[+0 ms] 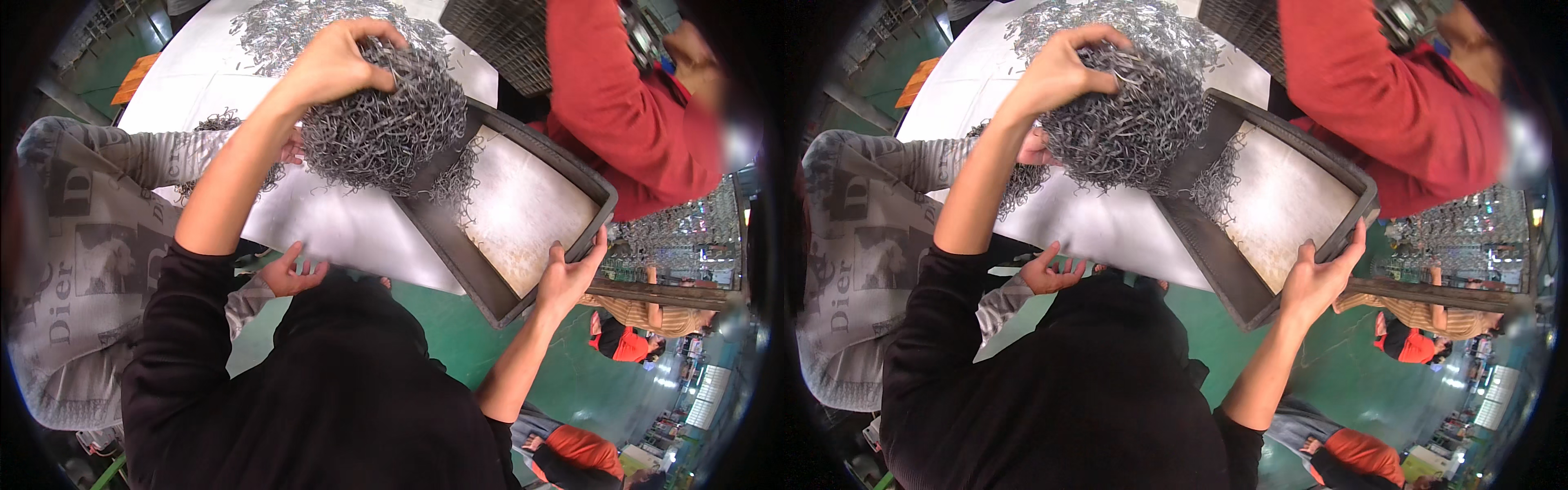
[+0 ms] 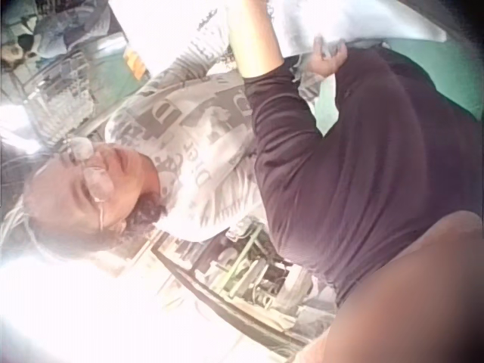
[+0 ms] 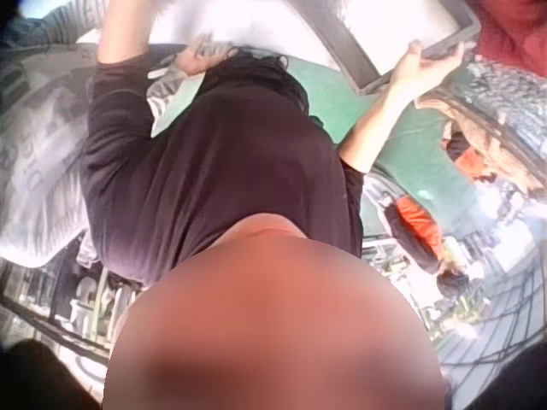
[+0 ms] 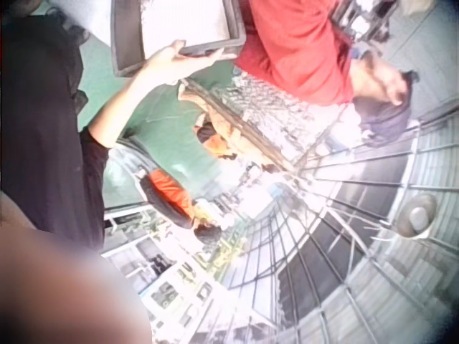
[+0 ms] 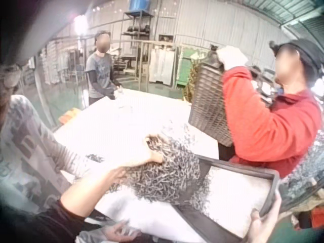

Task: The person gathers small metal wire pieces from a table, places them into a black tray, and carries the tray to a machine. They then pour the contents onto a table and continue sorting the wires by hand.

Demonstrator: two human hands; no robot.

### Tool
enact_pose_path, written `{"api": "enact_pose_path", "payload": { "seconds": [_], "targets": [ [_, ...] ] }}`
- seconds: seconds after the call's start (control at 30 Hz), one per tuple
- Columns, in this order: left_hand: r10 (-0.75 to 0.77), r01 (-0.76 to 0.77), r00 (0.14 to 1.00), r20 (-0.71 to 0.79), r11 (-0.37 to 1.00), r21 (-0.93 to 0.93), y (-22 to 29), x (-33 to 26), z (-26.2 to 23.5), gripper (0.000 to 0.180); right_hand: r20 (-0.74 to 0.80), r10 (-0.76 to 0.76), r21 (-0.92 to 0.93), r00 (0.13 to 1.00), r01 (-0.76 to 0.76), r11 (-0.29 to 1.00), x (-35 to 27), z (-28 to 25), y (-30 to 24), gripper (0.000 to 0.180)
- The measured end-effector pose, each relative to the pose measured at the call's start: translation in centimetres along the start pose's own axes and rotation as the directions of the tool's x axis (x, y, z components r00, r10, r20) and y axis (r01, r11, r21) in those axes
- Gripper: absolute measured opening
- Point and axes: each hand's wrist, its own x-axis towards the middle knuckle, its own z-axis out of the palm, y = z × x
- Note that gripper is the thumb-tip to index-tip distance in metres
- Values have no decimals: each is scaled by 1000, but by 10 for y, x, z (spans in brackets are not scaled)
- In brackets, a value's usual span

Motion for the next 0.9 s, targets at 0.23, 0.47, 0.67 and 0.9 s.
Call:
{"api": "enact_pose_path", "payload": {
  "seconds": [0.23,0.47,0.67,0.9],
  "targets": [
    [65,-63,995,-80,998,28,-98,5,63,41,-76,-187,-319,979,153,935,-7,18,-31,65],
    [-59,71,976,-211,996,50,-173,-20,132,40,6,-320,-422,947,293,858,31,50,-44,70],
    [-169,197,970,-174,967,159,-187,-31,149,45,147,-607,-297,781,620,726,37,65,-69,75],
    [-427,427,904,18,904,13,-171,-35,130,77,169,-654,-308,738,669,676,30,76,-76,71]
  ]
}}
